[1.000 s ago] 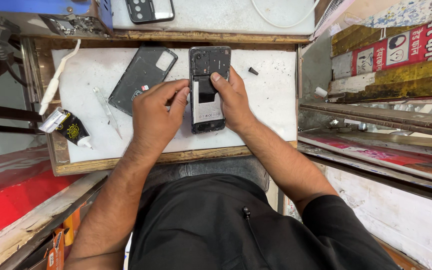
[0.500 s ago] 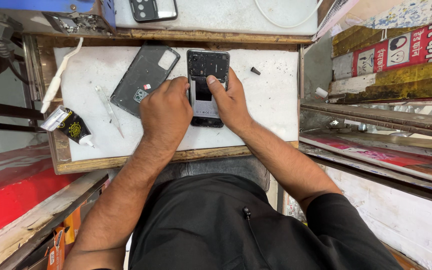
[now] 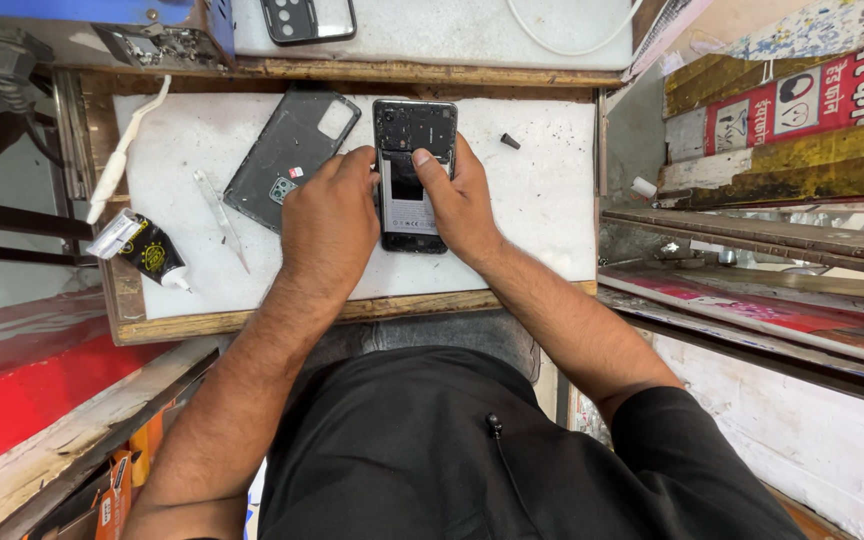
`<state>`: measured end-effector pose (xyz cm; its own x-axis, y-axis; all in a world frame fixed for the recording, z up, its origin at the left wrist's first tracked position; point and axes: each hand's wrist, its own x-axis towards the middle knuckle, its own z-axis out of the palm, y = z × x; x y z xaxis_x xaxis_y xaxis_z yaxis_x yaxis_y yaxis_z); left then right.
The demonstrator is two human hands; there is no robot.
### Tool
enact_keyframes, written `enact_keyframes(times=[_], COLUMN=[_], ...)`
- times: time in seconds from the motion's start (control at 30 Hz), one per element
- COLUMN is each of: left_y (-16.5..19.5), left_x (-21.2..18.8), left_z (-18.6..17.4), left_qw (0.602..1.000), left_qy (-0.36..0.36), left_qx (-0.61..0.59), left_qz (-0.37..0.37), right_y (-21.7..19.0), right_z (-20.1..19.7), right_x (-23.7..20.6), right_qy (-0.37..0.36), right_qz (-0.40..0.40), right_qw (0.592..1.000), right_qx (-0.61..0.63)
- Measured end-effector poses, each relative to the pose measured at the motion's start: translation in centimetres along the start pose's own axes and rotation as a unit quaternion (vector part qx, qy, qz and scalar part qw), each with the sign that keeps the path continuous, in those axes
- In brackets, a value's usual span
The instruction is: The person uses a small tool to scrape residue from the back of a disassembled smartphone. They then rotate the phone and continue scraping different areas of the back surface.
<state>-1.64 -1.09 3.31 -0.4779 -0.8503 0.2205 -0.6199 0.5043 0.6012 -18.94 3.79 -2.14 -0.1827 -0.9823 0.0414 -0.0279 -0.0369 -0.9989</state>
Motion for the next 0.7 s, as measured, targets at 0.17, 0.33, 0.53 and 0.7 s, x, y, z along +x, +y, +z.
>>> enact_keyframes(times=[0.17, 0.33, 0.53, 0.7], left_y=[0.2, 0.3, 0.2, 0.2], left_x=[0.4, 0.7, 0.3, 0.6], left_z=[0.7, 0.0, -0.7, 0.2], left_qw=[0.999, 0.999, 1.0, 0.999], left_qy=[0.024, 0.003, -0.005, -0.003], left_qx=[0.032, 0.003, -0.01, 0.025], left_qz=[0.003, -0.033, -0.001, -0.028], right_y=[0.3, 0.5, 0.5, 0.4], right_z=[0.0, 0.2, 0.2, 0.3], right_x=[0.0, 0.2, 0.3, 0.2], right_qy=[0.006, 0.002, -0.002, 0.002], right_qz=[-0.014, -0.006, -0.007, -0.01], right_qw=[1.0, 1.0, 1.0, 1.0], right_qx=[-0.02, -0.028, -0.002, -0.025])
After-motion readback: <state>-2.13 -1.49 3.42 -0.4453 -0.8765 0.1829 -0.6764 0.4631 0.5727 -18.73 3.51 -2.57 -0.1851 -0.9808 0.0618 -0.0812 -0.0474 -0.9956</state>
